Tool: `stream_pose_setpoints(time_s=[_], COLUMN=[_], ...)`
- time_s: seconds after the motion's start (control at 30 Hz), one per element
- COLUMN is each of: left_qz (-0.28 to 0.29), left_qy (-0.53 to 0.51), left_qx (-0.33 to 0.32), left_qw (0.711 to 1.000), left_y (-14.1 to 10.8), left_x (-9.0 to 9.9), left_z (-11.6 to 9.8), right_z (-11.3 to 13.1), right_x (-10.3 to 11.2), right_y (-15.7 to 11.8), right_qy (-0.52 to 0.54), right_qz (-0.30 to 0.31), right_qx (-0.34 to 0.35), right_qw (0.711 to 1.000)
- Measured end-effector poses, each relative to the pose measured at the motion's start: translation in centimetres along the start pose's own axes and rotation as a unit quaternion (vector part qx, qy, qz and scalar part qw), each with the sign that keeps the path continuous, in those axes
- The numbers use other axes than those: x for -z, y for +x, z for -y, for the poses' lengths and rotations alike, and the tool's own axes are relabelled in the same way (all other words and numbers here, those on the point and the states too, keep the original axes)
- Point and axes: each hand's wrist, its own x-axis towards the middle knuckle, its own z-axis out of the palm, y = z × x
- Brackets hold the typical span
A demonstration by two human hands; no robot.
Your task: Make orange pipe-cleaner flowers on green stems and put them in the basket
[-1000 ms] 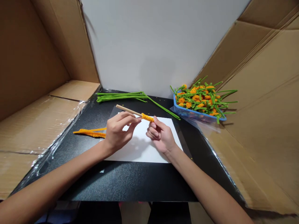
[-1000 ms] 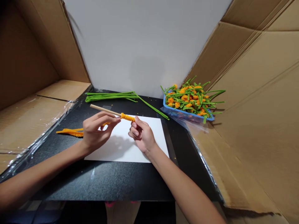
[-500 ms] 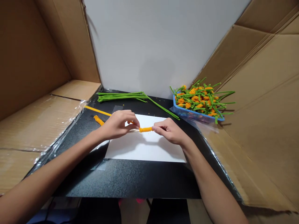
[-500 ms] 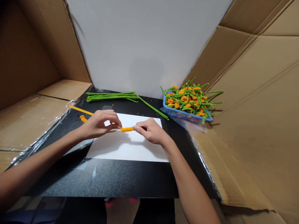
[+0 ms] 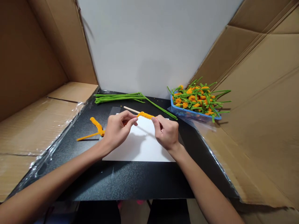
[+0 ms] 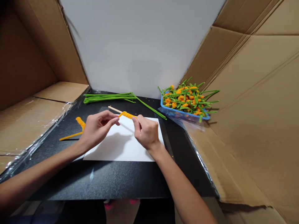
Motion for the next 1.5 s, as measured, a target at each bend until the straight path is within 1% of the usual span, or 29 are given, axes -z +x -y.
stream_pose_setpoints(time_s=[0.1,0.17,0.2,0.27,0.33,0.37,0.43,0.5,0.53,0.6,0.67,0.73,0.8,0.87,0.93,1.0,1.03,1.1,1.13,1.17,1.2,1.23,1.3,1.33,1.4,1.43,1.5], left_qz=[0.016,0.023,0.028,0.046,0.08,0.108,0.188,0.269,0.297,0.328,0.328,0.298,0.252,0.204,0.143,0.081,0.057,0.026,0.018,0.012,0.009,0.01,0.026,0.044,0.093,0.115,0.146], left_qy=[-0.024,-0.045,-0.06,-0.096,-0.12,-0.124,-0.115,-0.092,-0.077,-0.041,0.0,0.056,0.123,0.191,0.243,0.26,0.251,0.205,0.17,0.13,0.09,0.052,-0.013,-0.04,-0.083,-0.099,-0.113], left_qx=[0.019,0.019,0.018,0.016,0.006,-0.001,-0.021,-0.042,-0.056,-0.084,-0.115,-0.142,-0.162,-0.171,-0.174,-0.169,-0.161,-0.135,-0.117,-0.095,-0.07,-0.044,0.002,0.019,0.038,0.039,0.032], left_qw=[0.999,0.999,0.998,0.994,0.99,0.986,0.975,0.958,0.95,0.94,0.938,0.942,0.946,0.945,0.944,0.947,0.953,0.969,0.978,0.987,0.993,0.998,1.0,0.998,0.991,0.988,0.982], left_y=[-0.1,0.0,0.2,0.6,1.0,1.3,1.7,2.0,2.1,2.3,2.5,2.6,2.6,2.2,1.7,1.1,0.9,0.4,0.2,0.0,-0.1,-0.1,-0.1,0.0,0.4,0.6,1.0], left_x=[-0.2,-0.3,-0.3,-0.1,0.5,0.8,1.6,2.2,2.5,2.8,3.1,3.1,3.0,2.5,1.8,1.1,0.8,0.4,0.2,0.0,-0.1,-0.3,-0.5,-0.5,-0.4,-0.2,0.3], left_z=[0.2,0.6,0.7,1.0,1.2,1.2,1.2,1.1,1.1,1.1,1.3,1.4,1.6,1.7,1.8,1.8,1.7,1.5,1.4,1.2,1.1,1.0,0.9,1.0,1.2,1.4,1.8], right_z=[0.1,-0.1,-0.2,-0.6,-1.0,-1.2,-1.6,-2.0,-2.2,-2.6,-2.9,-3.0,-3.0,-2.8,-2.6,-2.4,-2.3,-2.3,-2.3,-2.4,-2.4,-2.3,-2.1,-2.0,-1.7,-1.7,-1.6], right_x=[-0.1,-0.4,-0.5,-0.7,-0.6,-0.5,-0.1,0.5,0.8,1.4,2.0,2.4,2.4,2.0,1.3,0.5,0.2,-0.4,-0.6,-0.8,-1.0,-1.1,-1.2,-1.2,-1.0,-0.8,-0.5], right_y=[0.0,0.0,0.0,0.2,0.3,0.4,0.5,0.8,0.9,1.3,1.8,2.1,2.2,2.0,1.6,1.2,1.0,0.7,0.6,0.5,0.5,0.6,0.7,0.8,0.9,1.0,1.0], right_qy=[0.063,0.163,0.228,0.353,0.431,0.451,0.461,0.436,0.413,0.353,0.286,0.209,0.118,0.036,-0.017,-0.035,-0.032,0.0,0.035,0.085,0.147,0.214,0.337,0.383,0.447,0.469,0.497], right_qz=[-0.003,0.015,0.031,0.069,0.109,0.133,0.199,0.287,0.332,0.398,0.422,0.413,0.39,0.348,0.279,0.192,0.149,0.08,0.061,0.05,0.045,0.044,0.048,0.054,0.084,0.105,0.153], right_qx=[-0.045,-0.102,-0.134,-0.195,-0.231,-0.237,-0.229,-0.202,-0.186,-0.151,-0.116,-0.08,-0.043,-0.014,-0.003,-0.016,-0.029,-0.065,-0.088,-0.115,-0.147,-0.182,-0.25,-0.281,-0.33,-0.346,-0.357], right_qw=[0.997,0.981,0.964,0.913,0.865,0.85,0.834,0.828,0.827,0.833,0.852,0.883,0.912,0.937,0.96,0.981,0.988,0.995,0.994,0.988,0.977,0.959,0.906,0.878,0.827,0.806,0.776])
